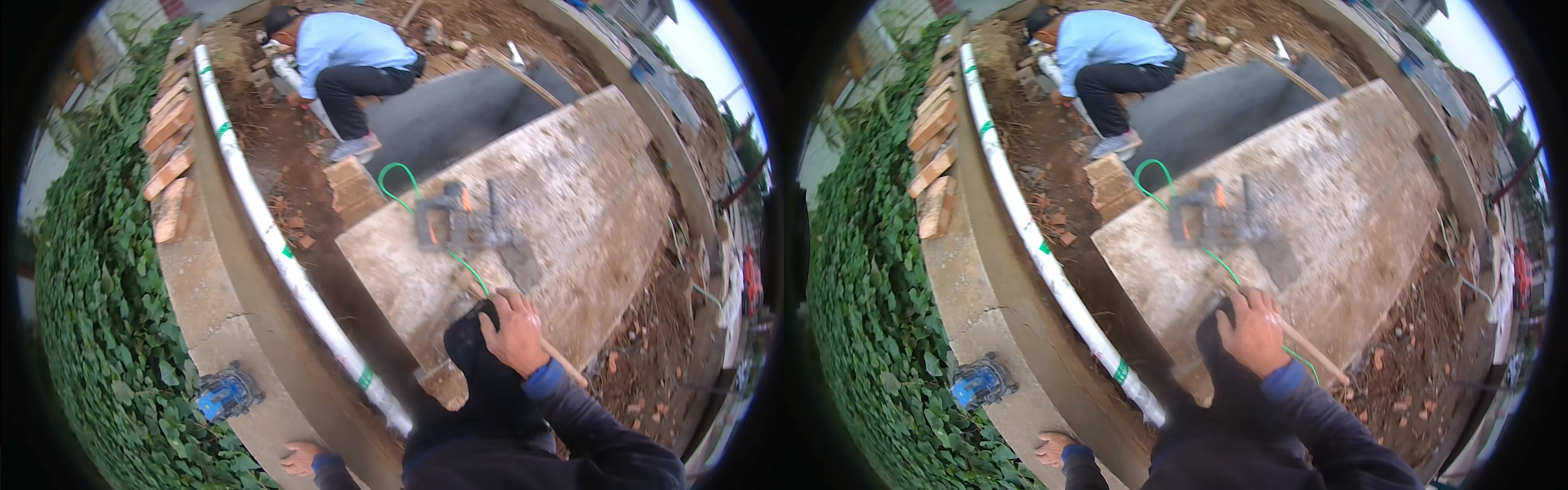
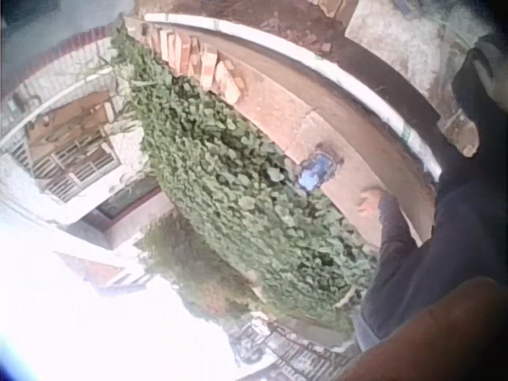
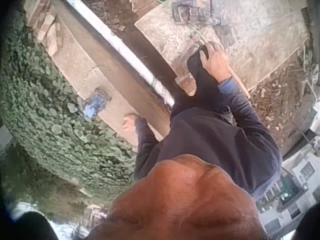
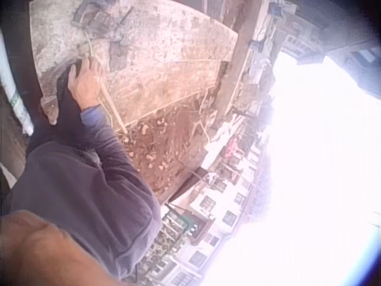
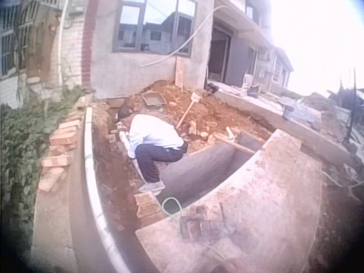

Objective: The person positions a long white PVC pipe along a trench beside a low concrete wall, then uses a rotary hammer to break up soil and brick debris beneath the pipe. A second worker assists by holding the pipe in place. The person repeatedly drills into the ground and clears rubble by hand.

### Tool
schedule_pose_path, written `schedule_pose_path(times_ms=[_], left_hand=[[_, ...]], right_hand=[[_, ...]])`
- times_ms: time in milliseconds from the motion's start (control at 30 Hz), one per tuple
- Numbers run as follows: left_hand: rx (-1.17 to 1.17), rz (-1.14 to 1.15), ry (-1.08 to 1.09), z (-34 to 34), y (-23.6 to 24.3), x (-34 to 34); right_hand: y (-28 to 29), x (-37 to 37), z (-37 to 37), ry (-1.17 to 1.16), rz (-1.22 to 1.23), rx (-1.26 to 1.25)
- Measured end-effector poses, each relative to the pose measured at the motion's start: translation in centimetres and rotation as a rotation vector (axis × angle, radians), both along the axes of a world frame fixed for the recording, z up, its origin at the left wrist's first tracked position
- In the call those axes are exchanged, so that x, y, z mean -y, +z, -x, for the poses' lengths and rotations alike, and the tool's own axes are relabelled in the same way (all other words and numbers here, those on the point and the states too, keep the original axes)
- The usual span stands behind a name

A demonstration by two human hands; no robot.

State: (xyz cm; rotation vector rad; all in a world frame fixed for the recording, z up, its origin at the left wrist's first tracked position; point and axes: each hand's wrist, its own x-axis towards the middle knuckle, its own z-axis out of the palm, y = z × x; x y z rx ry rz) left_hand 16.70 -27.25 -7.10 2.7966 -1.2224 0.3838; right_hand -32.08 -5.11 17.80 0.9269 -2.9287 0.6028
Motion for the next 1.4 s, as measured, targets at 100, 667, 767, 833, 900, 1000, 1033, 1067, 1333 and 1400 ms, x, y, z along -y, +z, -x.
schedule_pose_path(times_ms=[100, 667, 767, 833, 900, 1000, 1033, 1067, 1333, 1400], left_hand=[[0.02, -0.011, 0.016, 1.3, 0.0, 0.2], [-0.078, -0.186, -0.013, 4.2, 4.3, 1.1], [-0.053, -0.226, -0.103, 3.9, 3.9, 0.9], [-0.015, -0.297, -0.195, 3.6, 3.7, 0.6], [0.016, -0.364, -0.292, 3.4, 3.6, 0.4], [0.048, -0.4, -0.399, 3.4, 4.0, 0.3], [0.059, -0.411, -0.433, 3.3, 4.2, 0.2], [0.07, -0.422, -0.468, 3.4, 4.3, 0.2], [0.22, -0.527, -0.614, 0.3, 1.1, -0.8], [0.271, -0.576, -0.605, -1.7, 0.1, -1.5]], right_hand=[[-0.3, 2.3, 1.4, -0.003, -0.097, 0.069], [-2.4, 4.5, 8.1, -0.247, -0.402, 0.294], [-3.2, 4.3, 8.7, -0.223, -0.368, 0.22], [-3.7, 4.6, 9.2, -0.161, -0.422, 0.088], [-4.4, 5.6, 10.3, 0.029, -0.538, -0.022], [-8.0, 9.3, 12.0, 0.25, -0.619, -0.038], [-10.2, 10.9, 12.6, 0.205, -0.663, 0.116], [-12.8, 12.5, 13.0, 0.094, -0.649, 0.254], [-34.0, 19.4, 18.0, -0.339, -0.53, 0.307], [-36.3, 19.6, 19.7, -0.408, -0.636, 0.321]])
